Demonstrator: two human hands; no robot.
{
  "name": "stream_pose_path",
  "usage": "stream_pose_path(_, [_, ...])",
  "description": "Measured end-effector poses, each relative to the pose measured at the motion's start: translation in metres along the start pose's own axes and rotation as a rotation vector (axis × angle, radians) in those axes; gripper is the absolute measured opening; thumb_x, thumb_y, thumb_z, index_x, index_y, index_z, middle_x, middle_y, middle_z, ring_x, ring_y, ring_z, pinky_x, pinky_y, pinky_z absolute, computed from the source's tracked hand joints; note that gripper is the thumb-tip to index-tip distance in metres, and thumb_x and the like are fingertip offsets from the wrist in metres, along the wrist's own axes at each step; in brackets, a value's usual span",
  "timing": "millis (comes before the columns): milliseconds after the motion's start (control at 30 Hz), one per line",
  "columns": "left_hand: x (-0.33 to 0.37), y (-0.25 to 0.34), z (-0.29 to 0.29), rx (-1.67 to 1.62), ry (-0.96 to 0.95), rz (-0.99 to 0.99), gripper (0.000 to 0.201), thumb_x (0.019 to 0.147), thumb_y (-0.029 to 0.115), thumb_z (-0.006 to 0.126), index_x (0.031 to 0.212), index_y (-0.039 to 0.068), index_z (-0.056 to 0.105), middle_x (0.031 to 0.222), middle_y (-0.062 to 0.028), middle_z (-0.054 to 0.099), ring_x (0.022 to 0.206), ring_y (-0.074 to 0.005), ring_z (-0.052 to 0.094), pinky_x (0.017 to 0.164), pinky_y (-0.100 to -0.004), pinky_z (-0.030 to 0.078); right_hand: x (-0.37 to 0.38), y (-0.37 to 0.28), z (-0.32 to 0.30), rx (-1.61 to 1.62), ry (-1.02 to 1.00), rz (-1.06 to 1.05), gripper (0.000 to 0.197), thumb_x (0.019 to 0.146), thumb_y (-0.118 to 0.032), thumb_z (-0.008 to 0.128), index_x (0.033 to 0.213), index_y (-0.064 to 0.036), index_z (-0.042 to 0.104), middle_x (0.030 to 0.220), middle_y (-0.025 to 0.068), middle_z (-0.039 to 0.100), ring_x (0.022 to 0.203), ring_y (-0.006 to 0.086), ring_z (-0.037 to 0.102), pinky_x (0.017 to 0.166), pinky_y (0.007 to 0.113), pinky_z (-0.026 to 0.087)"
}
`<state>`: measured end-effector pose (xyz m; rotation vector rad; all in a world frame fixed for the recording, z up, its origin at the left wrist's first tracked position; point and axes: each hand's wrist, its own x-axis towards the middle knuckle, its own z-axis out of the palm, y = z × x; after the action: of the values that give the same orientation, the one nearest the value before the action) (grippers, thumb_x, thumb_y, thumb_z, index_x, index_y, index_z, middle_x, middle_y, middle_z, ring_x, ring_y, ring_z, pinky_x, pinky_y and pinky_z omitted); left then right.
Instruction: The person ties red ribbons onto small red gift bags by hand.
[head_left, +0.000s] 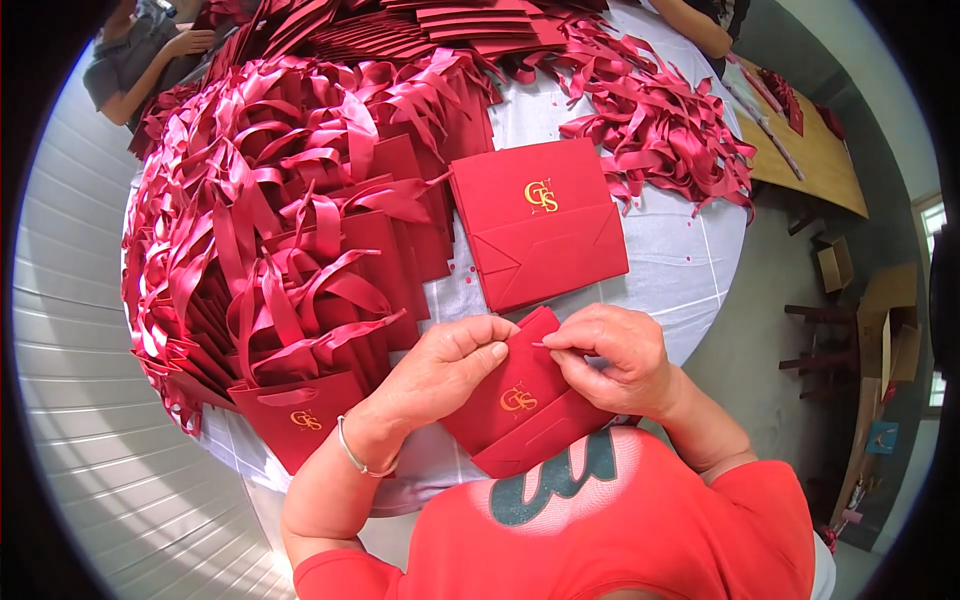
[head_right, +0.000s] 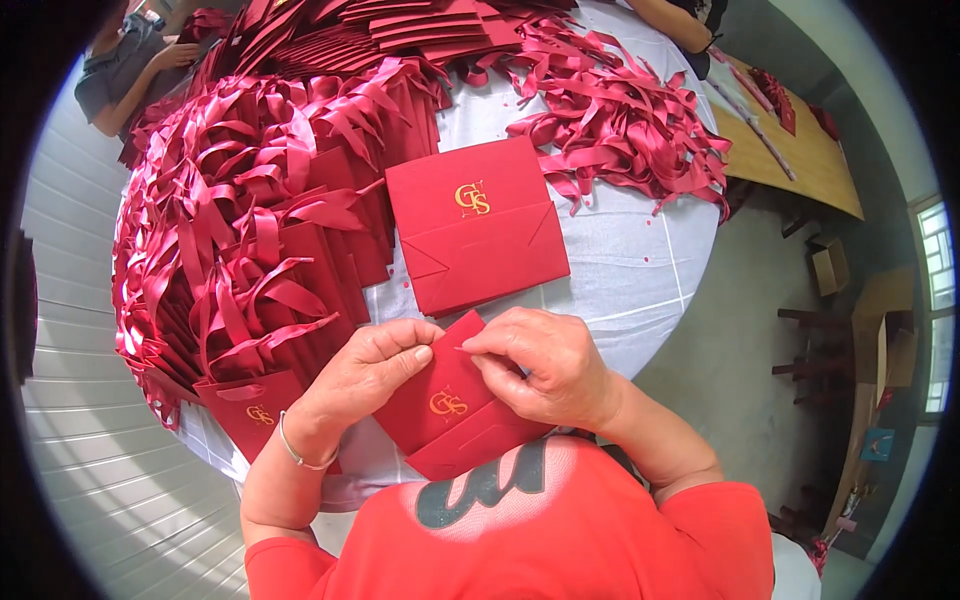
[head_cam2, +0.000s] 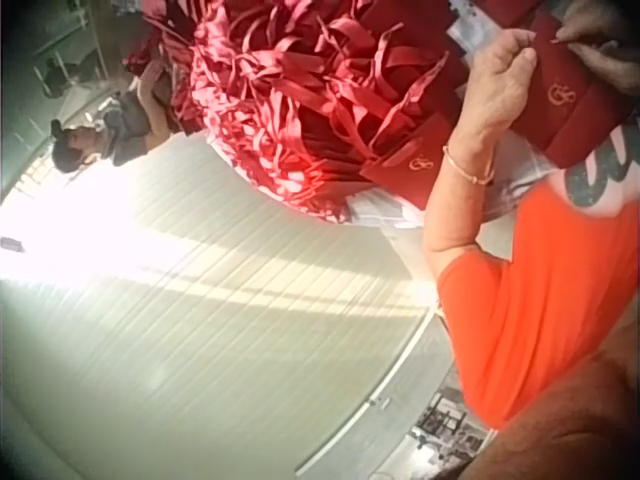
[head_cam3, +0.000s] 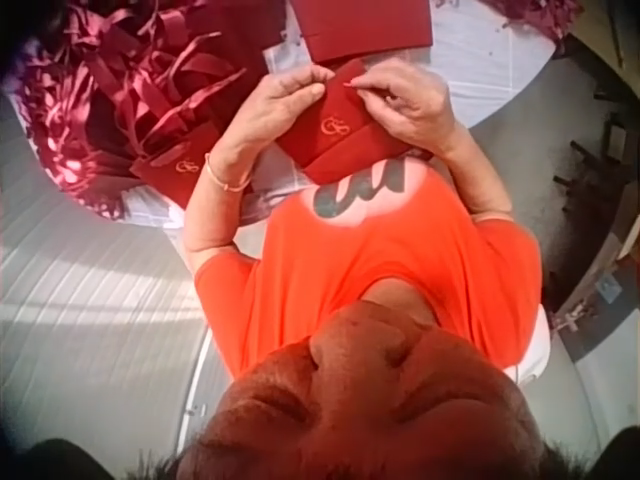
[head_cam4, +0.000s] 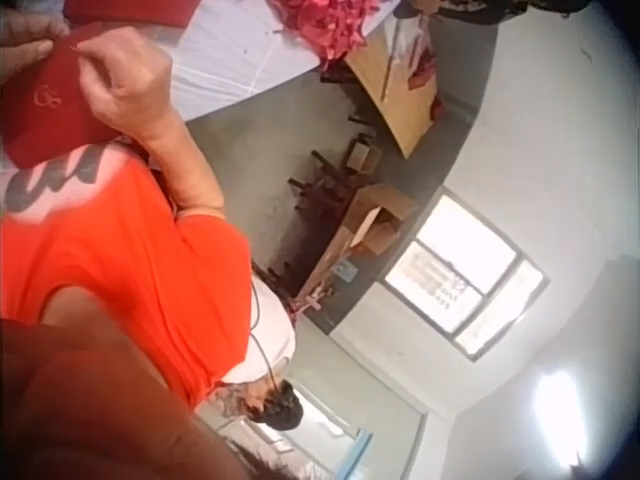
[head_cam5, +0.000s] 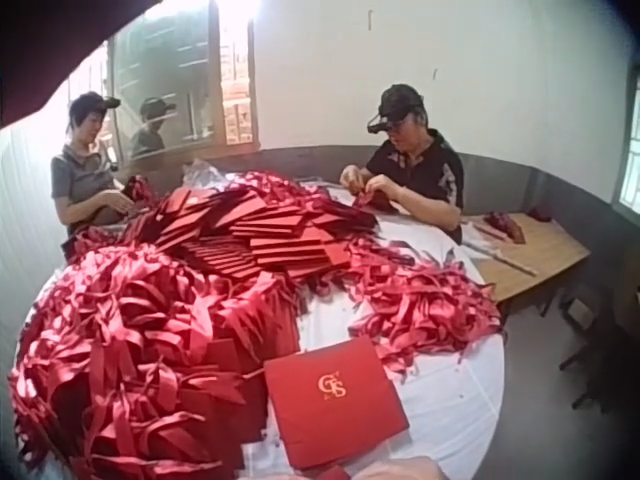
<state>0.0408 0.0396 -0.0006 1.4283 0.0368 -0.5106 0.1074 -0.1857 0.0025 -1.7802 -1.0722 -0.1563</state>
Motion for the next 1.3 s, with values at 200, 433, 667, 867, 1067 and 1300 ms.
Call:
stream_pose_path(200, [-0.001,0.003,0.002,0.043,0.023,0.032,0.022,0.104,0.008,0.052,0.12,-0.001,0.063,0.1,0.0002,0.067,0.094,-0.005,0.057,0.086,-0.0243,0.05,0.003,-0.001,0.007,-0.087,-0.003,-0.094,0.024,0.069,0.007,0.076,0.09,-0.0024,0.069,0.076,0.0093,0.068,0.064,0.0243,0.067,0.055,0.032,0.053])
stream_pose_path(433, [-0.003,0.0,0.002,0.112,0.05,0.06,0.024,0.104,0.011,0.055,0.121,-0.003,0.065,0.104,0.002,0.067,0.098,-0.0046,0.058,0.088,-0.0234,0.05,-0.001,-0.007,0.01,-0.287,-0.066,-0.144,0.019,0.071,0.0,0.074,0.088,-0.0022,0.066,0.08,0.0096,0.065,0.067,0.0245,0.067,0.056,0.034,0.055])
stream_pose_path(667, [-0.003,-0.005,0.009,0.267,0.146,0.185,0.021,0.099,0.007,0.059,0.115,-0.005,0.065,0.094,-0.0134,0.072,0.087,-0.0139,0.066,0.08,-0.0304,0.054,0.005,-0.025,0.007,-0.472,-0.232,-0.127,0.013,0.073,-0.005,0.068,0.079,-0.0029,0.056,0.075,0.0104,0.056,0.063,0.0245,0.063,0.053,0.035,0.053])
stream_pose_path(867, [-0.003,-0.005,0.012,0.331,0.155,0.274,0.019,0.098,0.006,0.059,0.113,-0.004,0.065,0.094,-0.0194,0.071,0.084,-0.0215,0.07,0.077,-0.0331,0.054,0.026,-0.028,0.002,-0.437,-0.408,-0.077,0.012,0.077,-0.003,0.071,0.085,-0.0014,0.063,0.077,0.0113,0.061,0.063,0.0285,0.064,0.055,0.037,0.054])
stream_pose_path(1067, [-0.008,0.008,0.015,0.388,0.174,0.323,0.019,0.097,0.006,0.057,0.112,-0.003,0.064,0.092,-0.0209,0.07,0.087,-0.0297,0.071,0.076,-0.0361,0.054,0.035,-0.023,0.0,-0.197,-0.278,0.007,0.013,0.076,-0.005,0.072,0.081,-0.0028,0.06,0.079,0.0114,0.06,0.071,0.0303,0.064,0.063,0.04,0.053])
stream_pose_path(1300, [-0.009,0.004,0.023,0.53,0.217,0.442,0.018,0.095,0.011,0.061,0.11,0.002,0.066,0.088,-0.0207,0.069,0.082,-0.0394,0.069,0.068,-0.0424,0.055,0.041,-0.013,-0.014,0.005,-0.388,0.085,0.016,0.075,-0.002,0.08,0.081,-0.0027,0.065,0.087,0.009,0.065,0.076,0.0227,0.065,0.065,0.032,0.052])
